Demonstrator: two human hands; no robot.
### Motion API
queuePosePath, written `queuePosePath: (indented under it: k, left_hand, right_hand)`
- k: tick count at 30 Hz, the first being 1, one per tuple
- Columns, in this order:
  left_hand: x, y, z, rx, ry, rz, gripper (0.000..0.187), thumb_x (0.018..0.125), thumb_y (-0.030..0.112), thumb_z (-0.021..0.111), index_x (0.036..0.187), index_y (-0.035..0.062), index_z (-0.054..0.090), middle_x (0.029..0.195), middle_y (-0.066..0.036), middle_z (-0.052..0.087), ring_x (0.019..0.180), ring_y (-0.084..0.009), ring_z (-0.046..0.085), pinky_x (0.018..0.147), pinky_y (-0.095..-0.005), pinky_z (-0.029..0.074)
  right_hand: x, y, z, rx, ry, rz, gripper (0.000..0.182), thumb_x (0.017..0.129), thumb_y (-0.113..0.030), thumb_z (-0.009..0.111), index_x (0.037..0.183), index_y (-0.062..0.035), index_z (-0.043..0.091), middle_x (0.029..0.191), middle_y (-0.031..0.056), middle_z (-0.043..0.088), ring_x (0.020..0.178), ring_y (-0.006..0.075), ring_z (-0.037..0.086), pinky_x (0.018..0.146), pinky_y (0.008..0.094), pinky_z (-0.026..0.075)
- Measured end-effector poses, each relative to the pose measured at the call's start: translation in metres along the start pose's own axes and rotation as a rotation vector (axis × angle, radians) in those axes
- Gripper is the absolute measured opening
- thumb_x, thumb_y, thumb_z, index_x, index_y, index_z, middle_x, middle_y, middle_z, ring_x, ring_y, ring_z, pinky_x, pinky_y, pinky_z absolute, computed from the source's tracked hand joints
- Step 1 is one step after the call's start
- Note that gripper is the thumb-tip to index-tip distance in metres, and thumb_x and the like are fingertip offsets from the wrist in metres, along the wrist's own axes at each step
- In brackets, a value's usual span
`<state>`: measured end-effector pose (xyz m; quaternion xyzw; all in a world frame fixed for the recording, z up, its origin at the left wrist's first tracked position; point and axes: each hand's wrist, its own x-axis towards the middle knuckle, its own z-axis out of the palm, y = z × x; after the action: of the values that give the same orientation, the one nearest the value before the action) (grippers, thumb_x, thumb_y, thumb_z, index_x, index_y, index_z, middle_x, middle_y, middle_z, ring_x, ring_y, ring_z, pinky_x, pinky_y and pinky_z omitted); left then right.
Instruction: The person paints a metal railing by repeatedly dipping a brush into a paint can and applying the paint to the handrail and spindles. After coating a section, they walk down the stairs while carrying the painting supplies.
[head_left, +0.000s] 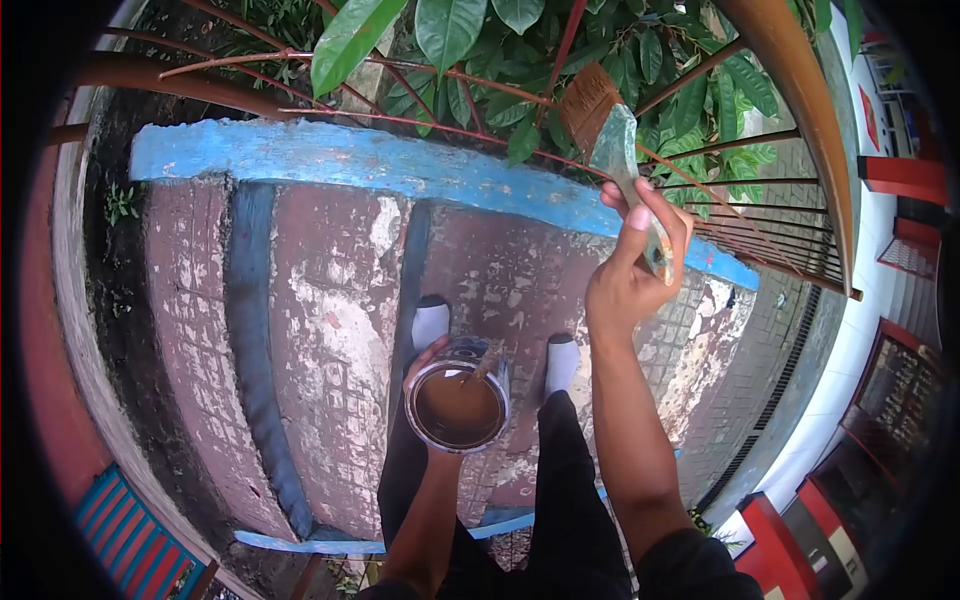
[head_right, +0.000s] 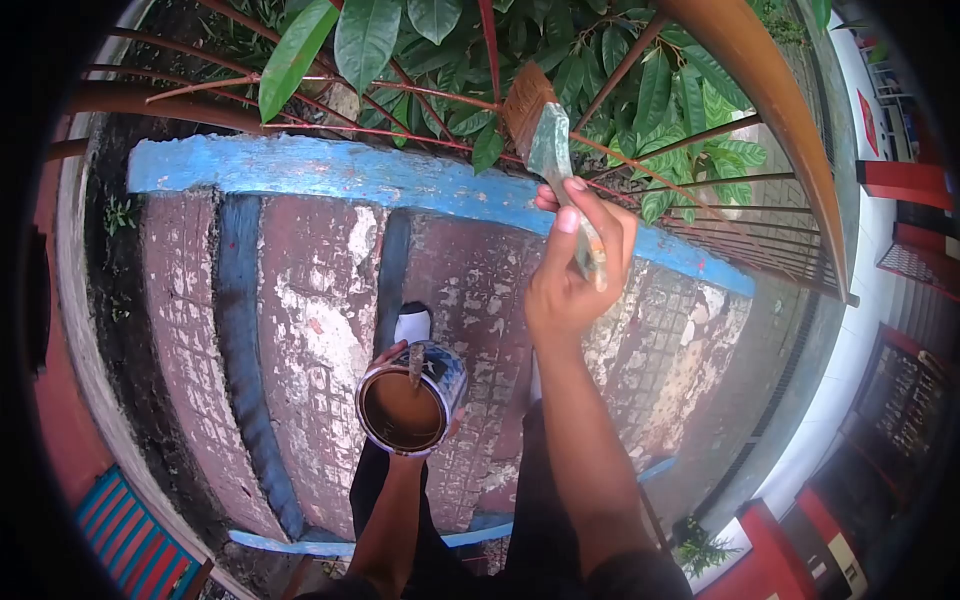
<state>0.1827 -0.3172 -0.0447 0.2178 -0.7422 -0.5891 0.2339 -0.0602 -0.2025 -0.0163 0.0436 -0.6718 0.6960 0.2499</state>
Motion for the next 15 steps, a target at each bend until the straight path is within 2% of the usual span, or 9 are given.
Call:
queuePosePath:
  k: [3, 4, 5, 6, 7, 9, 10, 13, 15]
  left_hand:
    - [0.002, 0.002, 0.000, 0.110, -0.063, -0.064, 0.041, 0.107, 0.012, 0.064, 0.144, -0.0024, 0.055, 0.145, -0.023, 0.065, 0.130, -0.0300, 0.067, 0.113, -0.0422, 0.057]
    - [-0.004, -0.011, -0.008, 0.182, -0.158, -0.153, 0.118, 0.062, 0.053, 0.100, 0.151, 0.0009, 0.042, 0.148, -0.017, 0.053, 0.135, -0.0302, 0.058, 0.115, -0.0458, 0.049]
    - [-0.006, -0.017, -0.007, 0.180, -0.158, -0.152, 0.118, 0.062, 0.053, 0.100, 0.151, 0.0009, 0.042, 0.148, -0.017, 0.053, 0.135, -0.0302, 0.058, 0.115, -0.0458, 0.049]
    - [-0.008, -0.022, -0.006, 0.082, -0.100, -0.189, 0.120, 0.062, 0.053, 0.101, 0.151, 0.0002, 0.041, 0.149, -0.018, 0.053, 0.133, -0.0299, 0.059, 0.115, -0.0454, 0.050]
    - [-0.010, -0.027, -0.006, -0.016, -0.043, -0.227, 0.122, 0.061, 0.054, 0.101, 0.152, -0.0005, 0.040, 0.149, -0.018, 0.053, 0.132, -0.0296, 0.060, 0.115, -0.0450, 0.050]
    - [-0.005, -0.026, -0.015, 0.070, -0.101, -0.234, 0.127, 0.060, 0.054, 0.101, 0.154, -0.0012, 0.037, 0.150, -0.018, 0.053, 0.129, -0.0289, 0.062, 0.115, -0.0443, 0.051]
    - [-0.004, -0.026, -0.019, 0.126, -0.121, -0.258, 0.128, 0.060, 0.055, 0.102, 0.155, -0.0010, 0.036, 0.150, -0.017, 0.053, 0.130, -0.0288, 0.061, 0.115, -0.0443, 0.050]
    - [-0.003, -0.028, -0.019, 0.177, -0.121, -0.299, 0.130, 0.060, 0.056, 0.101, 0.156, -0.0005, 0.033, 0.150, -0.017, 0.052, 0.133, -0.0286, 0.059, 0.117, -0.0441, 0.049]
    - [-0.003, -0.033, -0.020, 0.248, -0.107, -0.086, 0.130, 0.062, 0.055, 0.100, 0.157, -0.0002, 0.032, 0.150, -0.017, 0.052, 0.135, -0.0284, 0.057, 0.118, -0.0439, 0.048]
  right_hand:
    - [-0.008, 0.016, 0.017, -0.152, -0.069, -0.094, 0.020, 0.111, -0.002, 0.060, 0.128, 0.0056, 0.067, 0.117, 0.0163, 0.061, 0.103, 0.0294, 0.077, 0.092, 0.0390, 0.064]
    - [-0.014, 0.024, 0.020, -0.237, -0.080, -0.107, 0.020, 0.110, -0.002, 0.061, 0.127, 0.0057, 0.067, 0.117, 0.0159, 0.061, 0.102, 0.0285, 0.077, 0.091, 0.0382, 0.064]
    - [-0.018, 0.028, 0.026, -0.321, -0.092, -0.120, 0.019, 0.110, -0.002, 0.062, 0.126, 0.0058, 0.068, 0.116, 0.0155, 0.061, 0.101, 0.0276, 0.077, 0.091, 0.0373, 0.064]
    - [-0.023, 0.029, 0.030, -0.372, -0.111, -0.187, 0.018, 0.108, -0.001, 0.064, 0.124, 0.0039, 0.070, 0.111, 0.0161, 0.068, 0.102, 0.0275, 0.076, 0.093, 0.0378, 0.062]
    - [-0.029, 0.028, 0.032, -0.375, -0.110, -0.186, 0.018, 0.108, -0.001, 0.064, 0.124, 0.0039, 0.070, 0.111, 0.0161, 0.068, 0.102, 0.0275, 0.076, 0.093, 0.0378, 0.062]
    - [-0.040, 0.025, 0.033, -0.489, -0.160, -0.307, 0.018, 0.106, -0.001, 0.066, 0.123, 0.0016, 0.071, 0.104, 0.0157, 0.076, 0.104, 0.0287, 0.074, 0.098, 0.0398, 0.061]
    - [-0.042, 0.024, 0.034, -0.439, -0.152, -0.293, 0.018, 0.104, -0.001, 0.068, 0.122, 0.0002, 0.072, 0.100, 0.0137, 0.080, 0.103, 0.0294, 0.072, 0.102, 0.0415, 0.059]
    - [-0.043, 0.026, 0.026, -0.397, -0.200, -0.301, 0.019, 0.103, 0.000, 0.069, 0.122, 0.0003, 0.072, 0.102, 0.0127, 0.080, 0.103, 0.0293, 0.072, 0.101, 0.0414, 0.060]
    - [-0.035, 0.030, 0.020, -0.394, -0.246, -0.334, 0.020, 0.102, 0.000, 0.070, 0.122, 0.0001, 0.072, 0.103, 0.0130, 0.079, 0.103, 0.0291, 0.073, 0.100, 0.0407, 0.061]
